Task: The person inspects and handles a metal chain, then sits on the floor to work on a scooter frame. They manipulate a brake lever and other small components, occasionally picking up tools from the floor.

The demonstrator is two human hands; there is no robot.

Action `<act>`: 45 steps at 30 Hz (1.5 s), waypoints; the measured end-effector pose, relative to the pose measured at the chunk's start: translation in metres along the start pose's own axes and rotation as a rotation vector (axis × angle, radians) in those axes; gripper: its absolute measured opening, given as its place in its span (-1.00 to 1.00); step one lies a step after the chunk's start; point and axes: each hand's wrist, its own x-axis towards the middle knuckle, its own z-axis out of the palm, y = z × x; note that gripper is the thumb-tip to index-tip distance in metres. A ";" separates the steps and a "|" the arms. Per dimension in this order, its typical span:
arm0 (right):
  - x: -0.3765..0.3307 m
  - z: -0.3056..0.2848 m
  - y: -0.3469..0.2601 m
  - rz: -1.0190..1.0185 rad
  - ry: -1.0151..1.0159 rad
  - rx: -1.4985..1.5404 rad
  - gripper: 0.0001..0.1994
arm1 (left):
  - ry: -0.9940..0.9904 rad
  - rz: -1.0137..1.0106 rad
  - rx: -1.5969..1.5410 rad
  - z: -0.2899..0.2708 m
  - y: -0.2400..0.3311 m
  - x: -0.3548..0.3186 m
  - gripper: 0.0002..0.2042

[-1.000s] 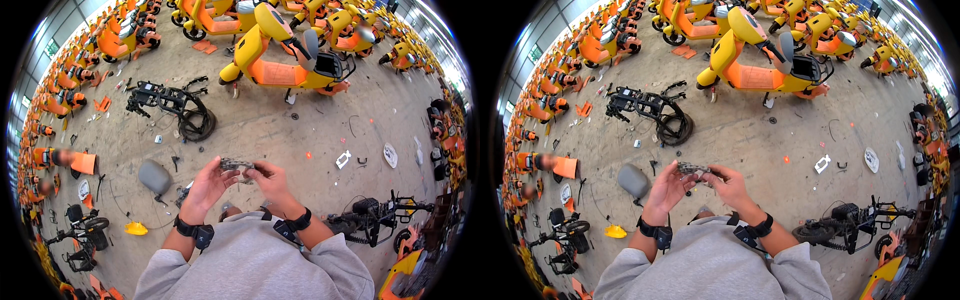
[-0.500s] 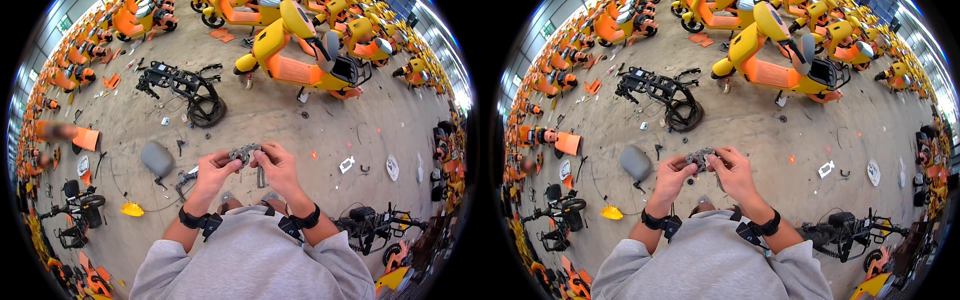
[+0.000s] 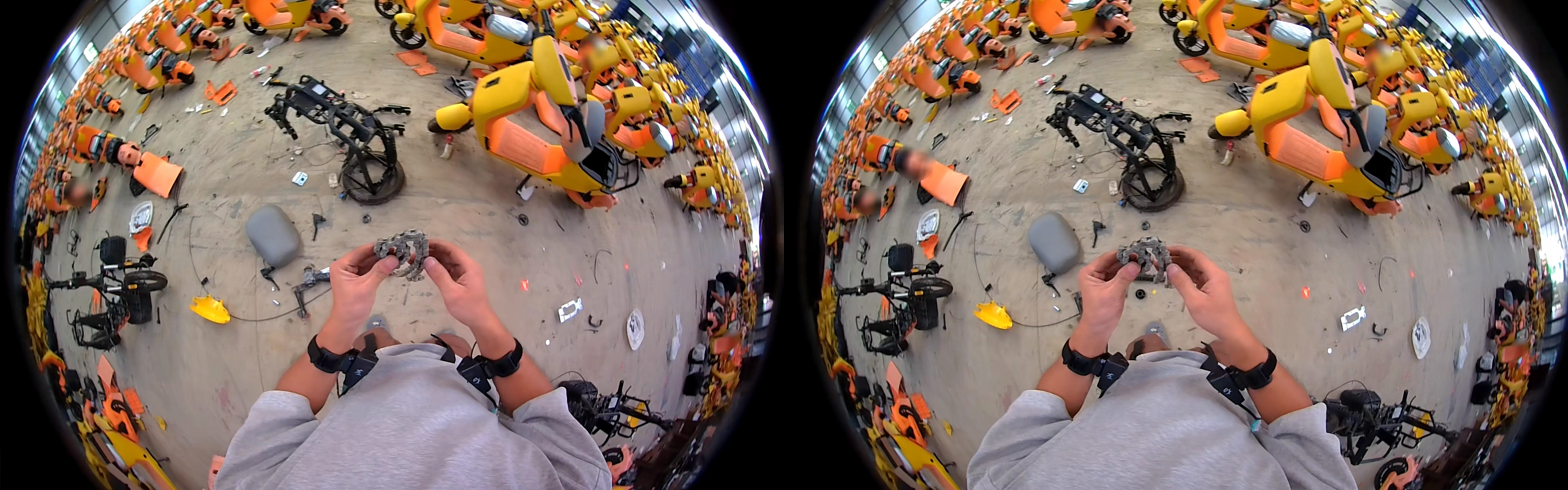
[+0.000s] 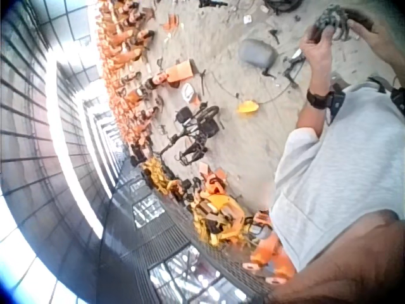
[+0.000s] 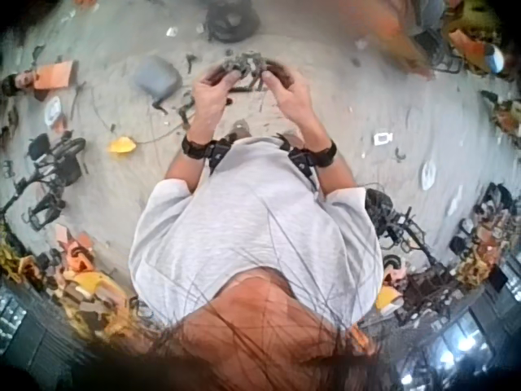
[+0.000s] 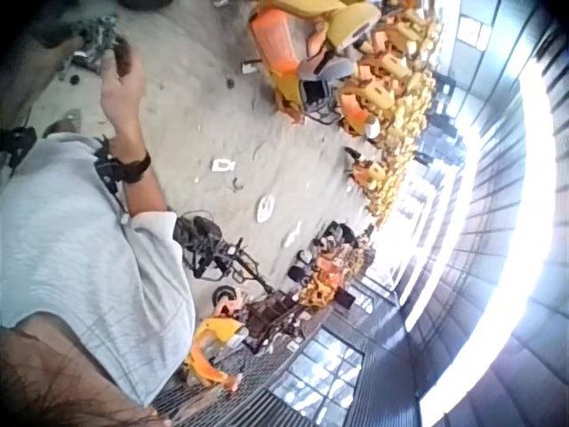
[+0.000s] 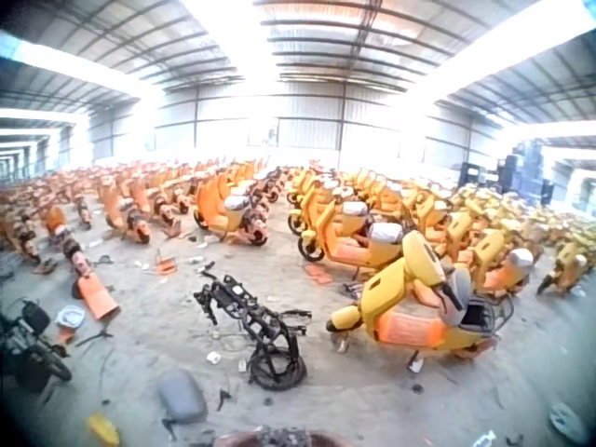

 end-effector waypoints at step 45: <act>0.194 0.036 -0.034 -0.237 -0.621 -0.305 -0.83 | 0.222 0.224 0.116 -0.014 0.099 0.082 -0.40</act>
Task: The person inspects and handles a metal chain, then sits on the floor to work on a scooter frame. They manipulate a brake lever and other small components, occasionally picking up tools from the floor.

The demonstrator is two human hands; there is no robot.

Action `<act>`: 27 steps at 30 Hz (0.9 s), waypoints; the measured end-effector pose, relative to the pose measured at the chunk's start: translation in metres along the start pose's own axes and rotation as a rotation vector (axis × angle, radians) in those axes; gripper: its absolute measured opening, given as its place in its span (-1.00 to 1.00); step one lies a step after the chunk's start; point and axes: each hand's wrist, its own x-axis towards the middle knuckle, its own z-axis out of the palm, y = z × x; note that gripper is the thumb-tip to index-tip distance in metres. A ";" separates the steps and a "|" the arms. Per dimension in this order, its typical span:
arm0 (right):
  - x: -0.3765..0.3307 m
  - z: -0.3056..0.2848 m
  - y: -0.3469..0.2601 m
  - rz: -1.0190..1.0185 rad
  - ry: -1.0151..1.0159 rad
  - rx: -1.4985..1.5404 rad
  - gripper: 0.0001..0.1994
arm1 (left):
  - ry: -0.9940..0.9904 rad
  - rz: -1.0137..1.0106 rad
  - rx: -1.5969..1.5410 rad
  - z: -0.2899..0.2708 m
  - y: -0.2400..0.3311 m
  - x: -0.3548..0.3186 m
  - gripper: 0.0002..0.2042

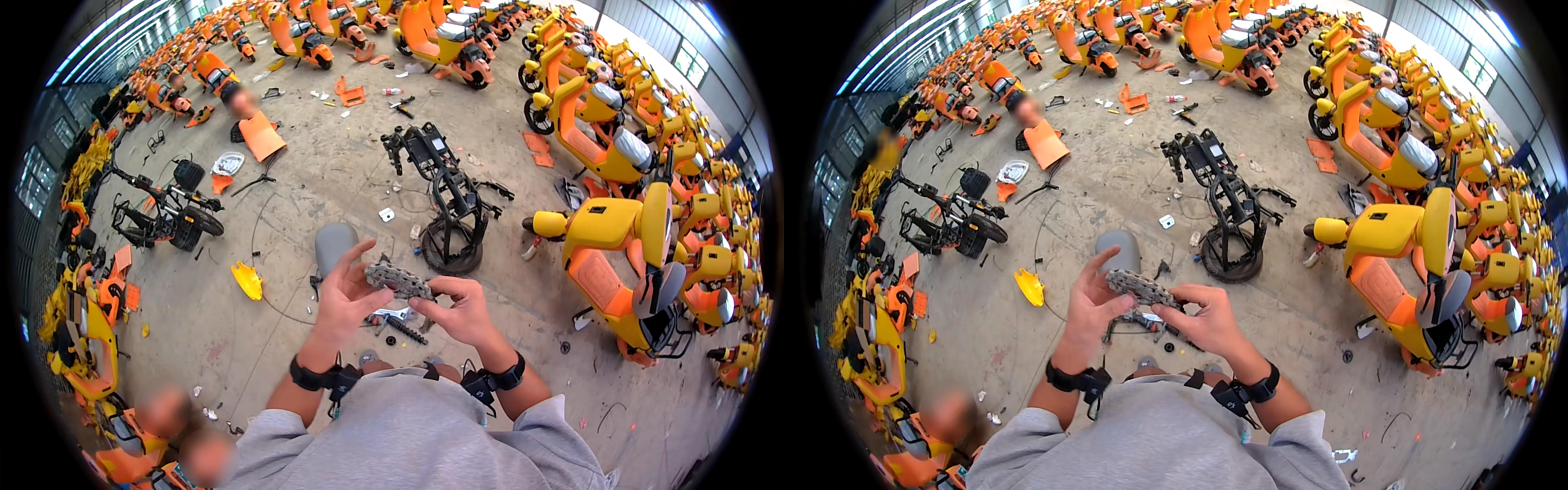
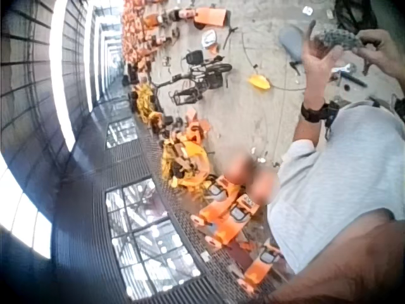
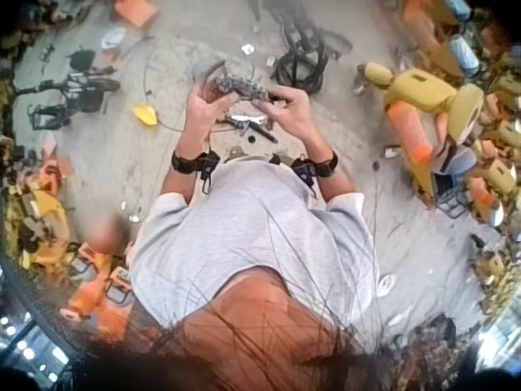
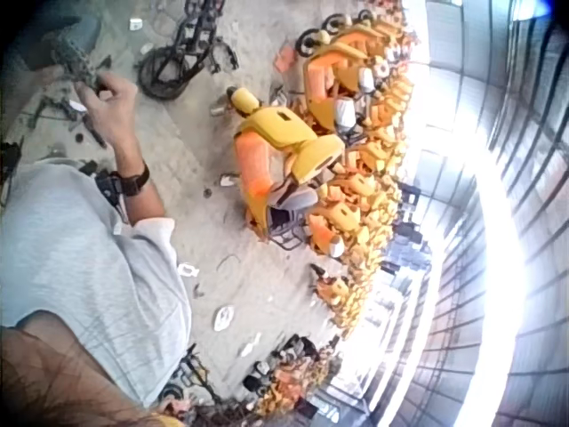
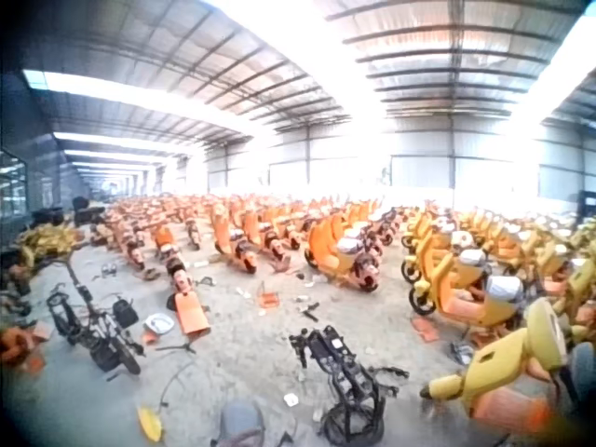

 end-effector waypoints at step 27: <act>0.039 0.096 0.004 -0.057 0.033 0.150 -0.81 | 0.226 -0.008 -0.078 -0.095 -0.016 -0.018 -0.67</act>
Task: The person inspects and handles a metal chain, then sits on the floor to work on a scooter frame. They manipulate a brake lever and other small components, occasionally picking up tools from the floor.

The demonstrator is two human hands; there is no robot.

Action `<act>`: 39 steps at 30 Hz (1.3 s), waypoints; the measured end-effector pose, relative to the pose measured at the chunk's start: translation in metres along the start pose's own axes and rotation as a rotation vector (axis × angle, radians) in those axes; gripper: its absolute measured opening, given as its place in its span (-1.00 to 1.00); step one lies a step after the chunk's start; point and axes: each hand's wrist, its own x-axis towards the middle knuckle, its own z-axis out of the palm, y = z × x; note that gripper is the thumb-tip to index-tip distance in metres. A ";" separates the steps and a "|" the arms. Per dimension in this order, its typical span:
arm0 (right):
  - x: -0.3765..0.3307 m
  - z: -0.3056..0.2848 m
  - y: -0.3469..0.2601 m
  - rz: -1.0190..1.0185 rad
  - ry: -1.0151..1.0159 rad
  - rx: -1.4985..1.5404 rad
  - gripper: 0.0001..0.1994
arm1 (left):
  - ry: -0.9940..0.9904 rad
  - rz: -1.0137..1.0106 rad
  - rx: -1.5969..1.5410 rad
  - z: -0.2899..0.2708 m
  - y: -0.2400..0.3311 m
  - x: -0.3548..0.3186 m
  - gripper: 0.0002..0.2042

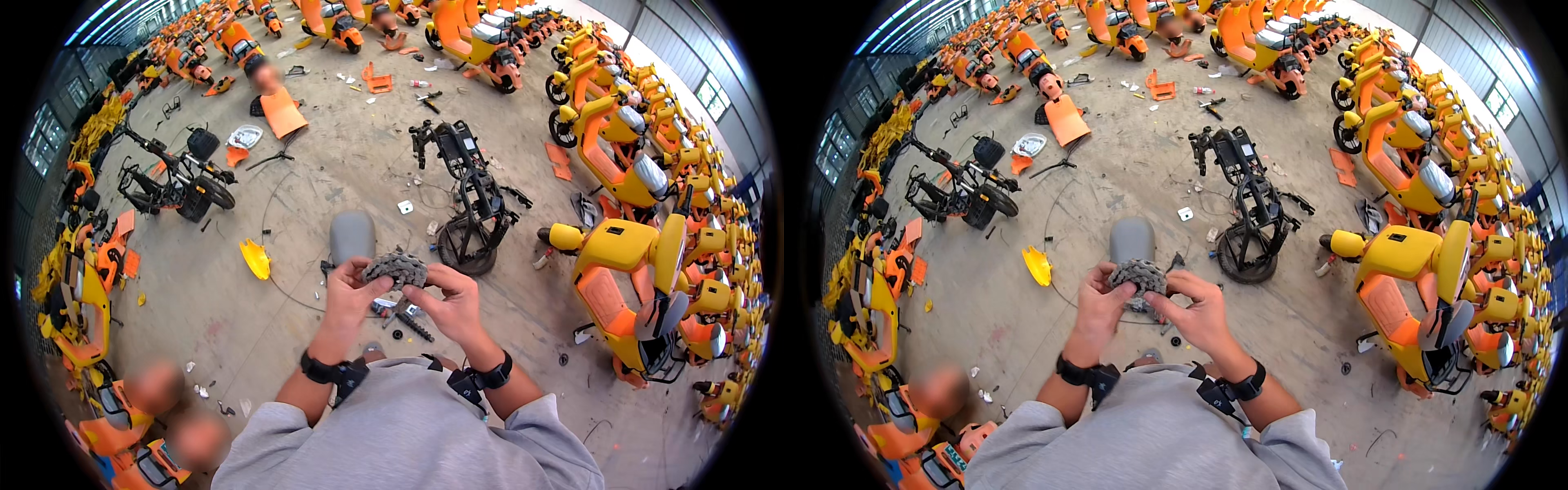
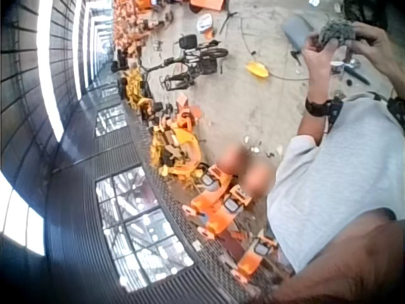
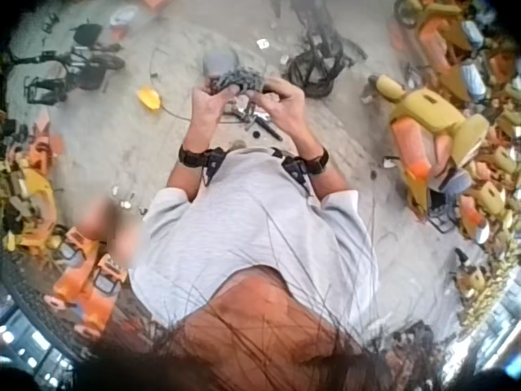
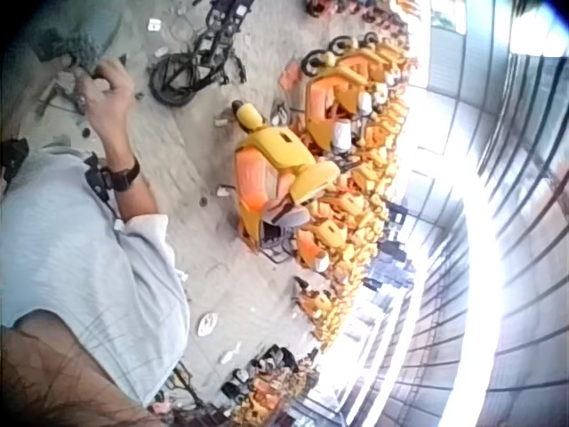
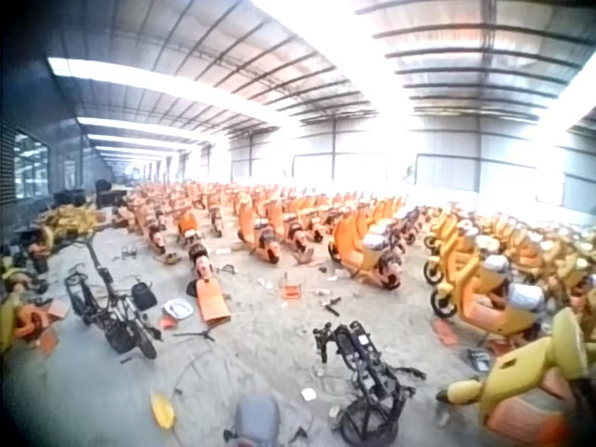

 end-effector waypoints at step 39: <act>-0.004 0.013 -0.004 -0.021 -0.195 -0.124 -0.75 | -0.102 0.034 0.160 -0.024 0.024 -0.014 -0.73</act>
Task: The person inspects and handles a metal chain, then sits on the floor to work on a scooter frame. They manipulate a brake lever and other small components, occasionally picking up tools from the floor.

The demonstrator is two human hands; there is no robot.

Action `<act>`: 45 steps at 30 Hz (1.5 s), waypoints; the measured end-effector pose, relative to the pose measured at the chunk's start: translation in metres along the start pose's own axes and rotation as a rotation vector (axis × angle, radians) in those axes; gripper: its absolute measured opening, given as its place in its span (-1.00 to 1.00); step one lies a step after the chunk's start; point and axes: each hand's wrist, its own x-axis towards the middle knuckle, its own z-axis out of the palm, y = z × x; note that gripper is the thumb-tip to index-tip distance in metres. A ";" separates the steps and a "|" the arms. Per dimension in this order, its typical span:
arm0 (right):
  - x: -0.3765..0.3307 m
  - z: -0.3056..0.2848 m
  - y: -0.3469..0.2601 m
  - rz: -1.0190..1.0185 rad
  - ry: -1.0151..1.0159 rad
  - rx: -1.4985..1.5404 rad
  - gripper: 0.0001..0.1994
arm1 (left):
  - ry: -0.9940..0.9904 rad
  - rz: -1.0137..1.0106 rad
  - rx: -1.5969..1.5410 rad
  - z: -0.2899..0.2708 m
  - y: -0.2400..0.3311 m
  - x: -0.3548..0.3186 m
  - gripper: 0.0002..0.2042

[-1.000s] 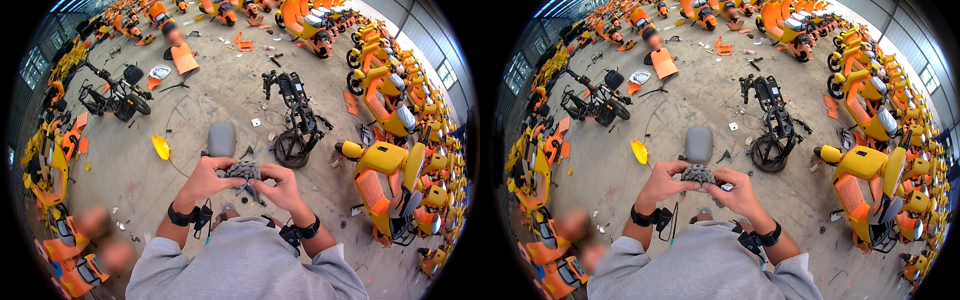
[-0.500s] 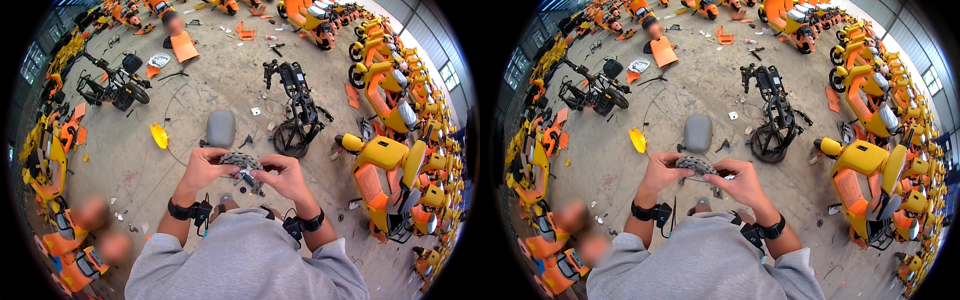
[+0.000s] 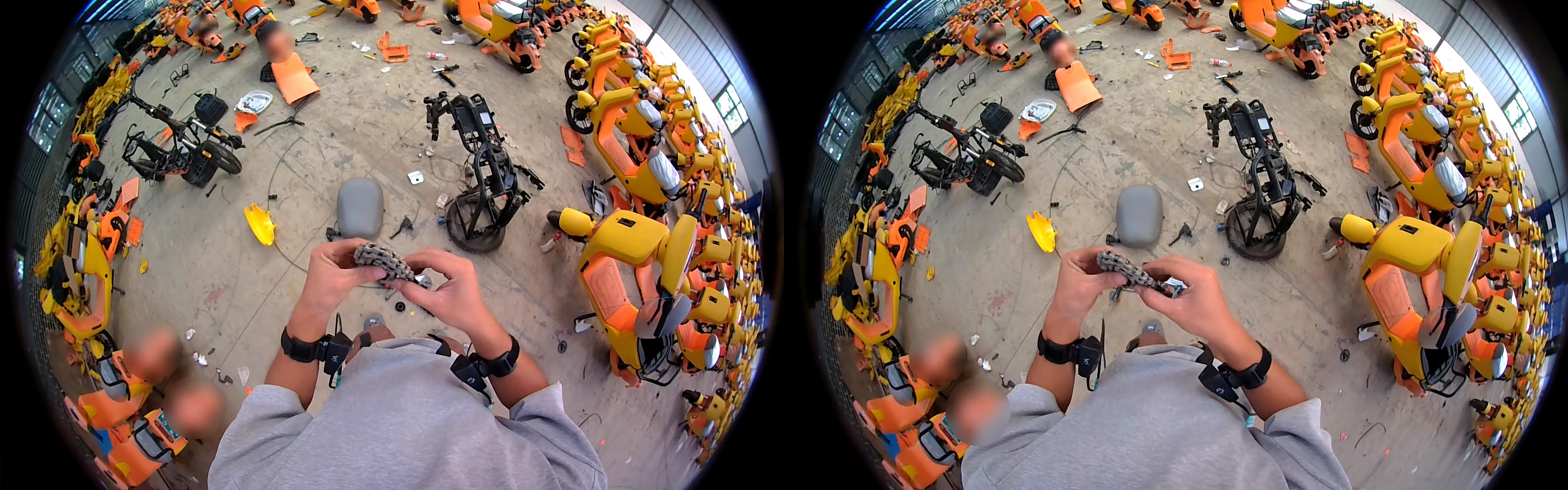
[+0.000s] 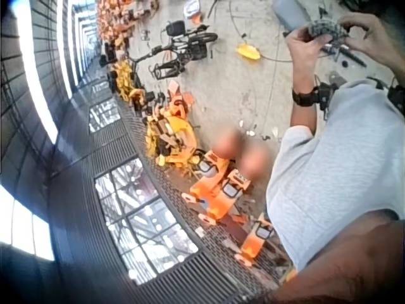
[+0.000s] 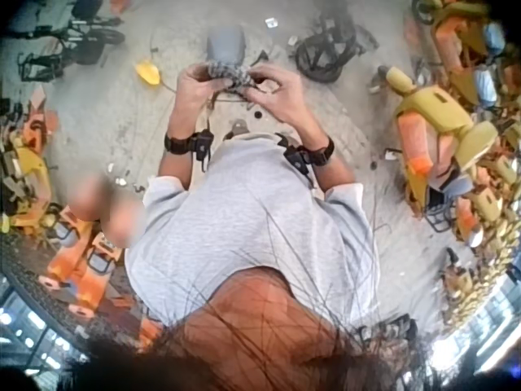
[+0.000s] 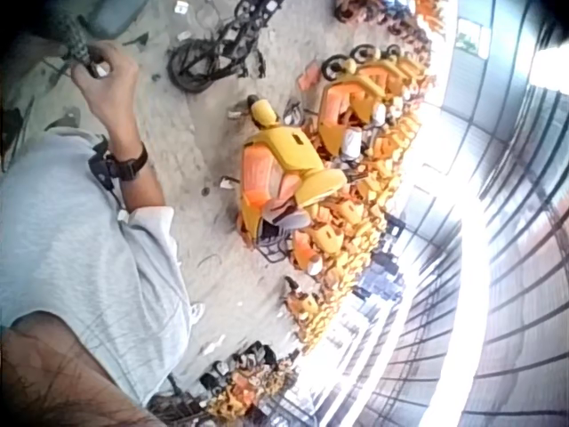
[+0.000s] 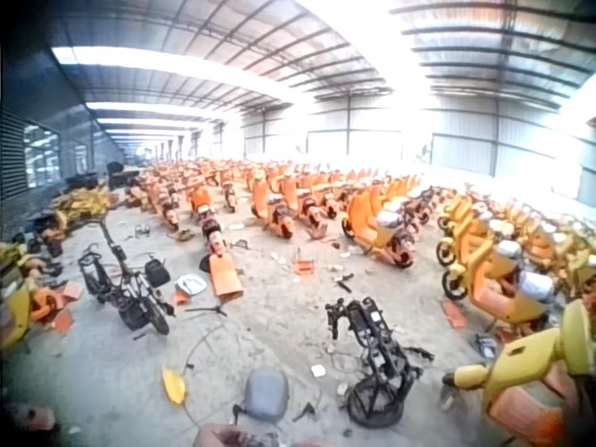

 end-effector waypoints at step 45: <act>-0.009 -0.010 -0.014 -0.157 0.223 0.016 -0.76 | 0.169 0.367 -0.130 0.013 0.004 0.001 -0.62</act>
